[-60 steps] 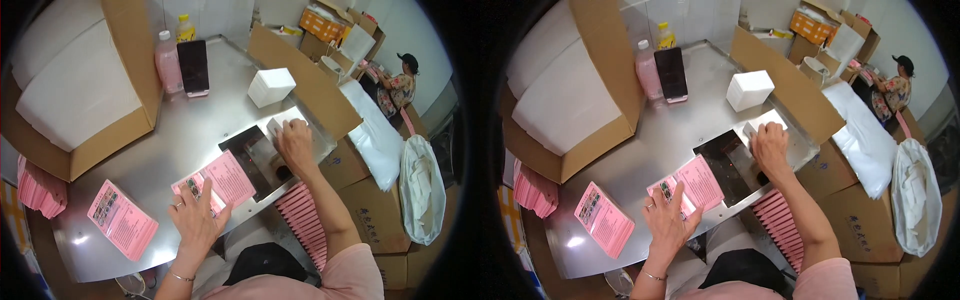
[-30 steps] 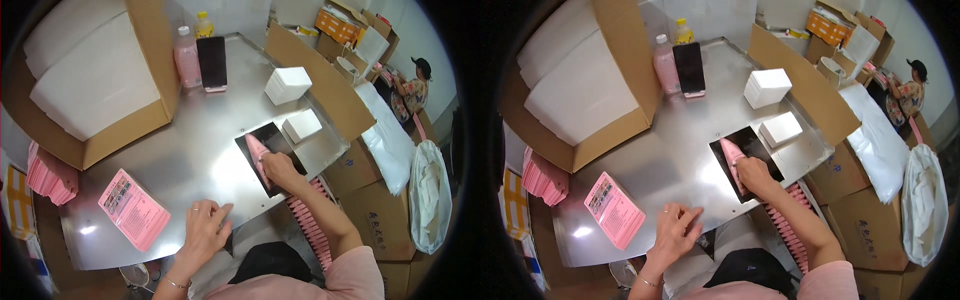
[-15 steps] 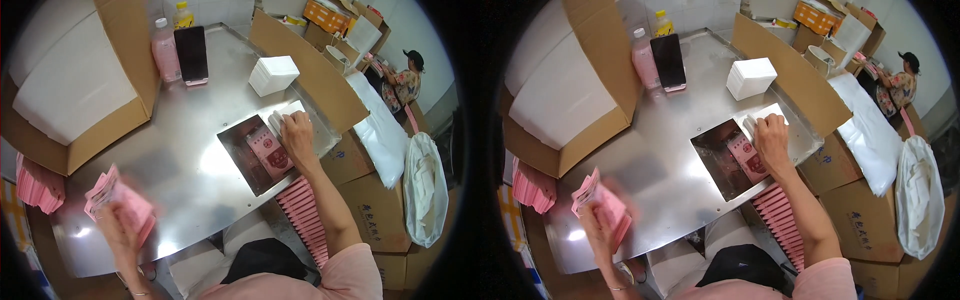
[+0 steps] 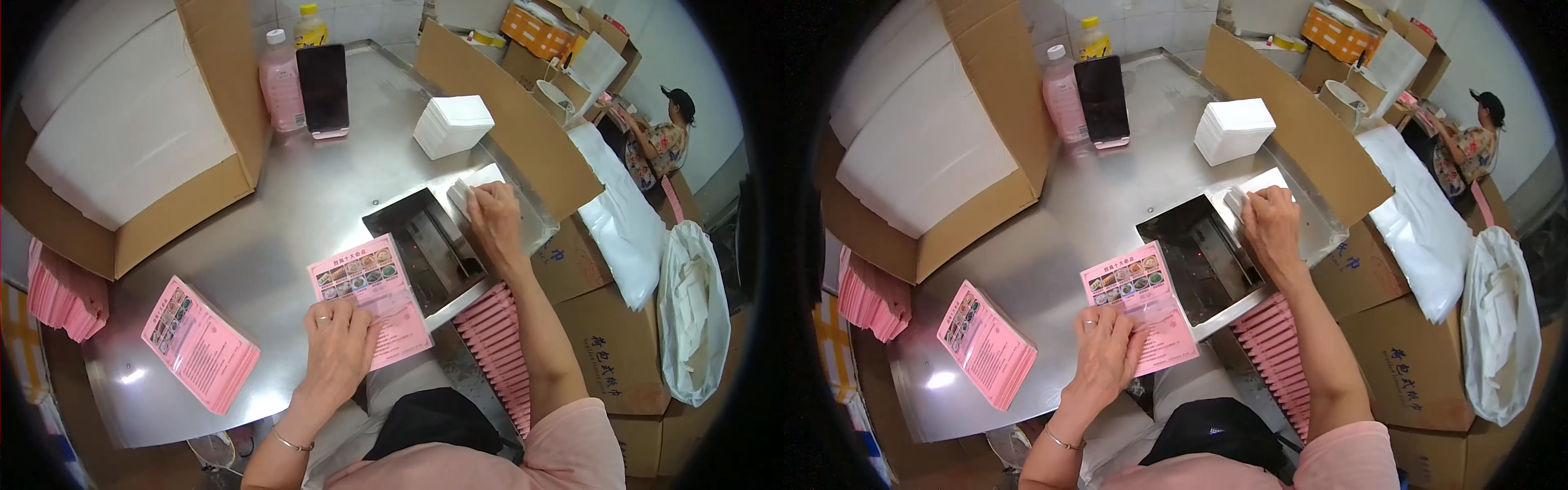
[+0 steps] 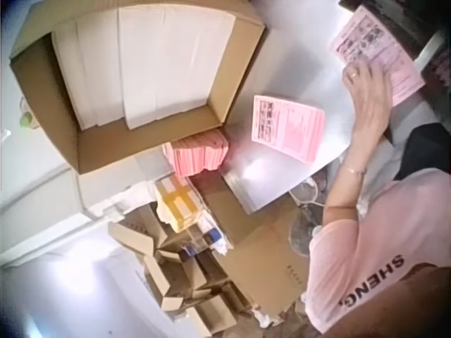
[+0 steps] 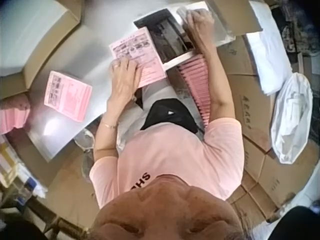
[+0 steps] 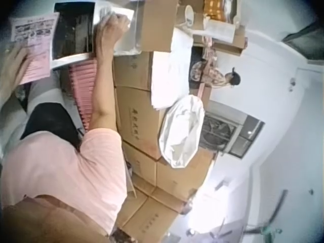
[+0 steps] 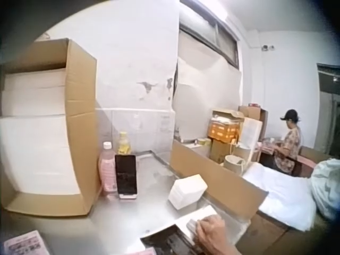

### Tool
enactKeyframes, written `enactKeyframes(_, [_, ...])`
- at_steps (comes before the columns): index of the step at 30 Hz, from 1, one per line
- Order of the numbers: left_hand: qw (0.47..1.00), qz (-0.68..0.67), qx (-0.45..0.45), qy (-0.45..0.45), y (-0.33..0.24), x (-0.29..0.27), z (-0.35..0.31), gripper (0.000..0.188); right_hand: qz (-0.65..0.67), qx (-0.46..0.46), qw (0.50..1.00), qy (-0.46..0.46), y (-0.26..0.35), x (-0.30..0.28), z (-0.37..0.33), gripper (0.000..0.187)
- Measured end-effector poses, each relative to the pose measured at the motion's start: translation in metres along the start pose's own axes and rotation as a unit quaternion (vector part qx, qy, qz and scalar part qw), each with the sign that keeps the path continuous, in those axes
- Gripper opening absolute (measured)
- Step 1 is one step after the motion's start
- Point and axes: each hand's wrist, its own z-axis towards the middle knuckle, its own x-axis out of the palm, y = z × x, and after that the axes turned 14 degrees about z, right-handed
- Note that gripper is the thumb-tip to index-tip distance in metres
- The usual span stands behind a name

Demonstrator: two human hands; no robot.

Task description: Manually counting and packaging tissue packets into boxes and plastic bags.

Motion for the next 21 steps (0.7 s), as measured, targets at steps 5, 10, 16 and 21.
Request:
enactKeyframes(5, [0.999, -0.041, 0.021, 0.003, -0.001, 0.0, -0.002, 0.027, 0.021, -0.055, 0.998, -0.033, 0.003, 0.001, -0.002, 0.04])
enactKeyframes(10, [0.999, -0.04, -0.004, -0.006, 0.02, -0.006, -0.012, 0.058, 0.294, -0.209, 0.902, 0.238, 0.165, -0.006, -0.063, 0.039])
enactKeyframes(16, [0.995, 0.012, -0.097, 0.003, -0.012, 0.002, 0.014, 0.086, 0.031, -0.199, 0.94, 0.274, 0.158, 0.034, -0.03, 0.031])
enactKeyframes(21, [0.989, 0.124, -0.076, 0.023, 0.008, -0.011, 0.007, 0.07, 0.165, -0.236, 0.953, 0.096, 0.136, 0.011, -0.05, 0.024])
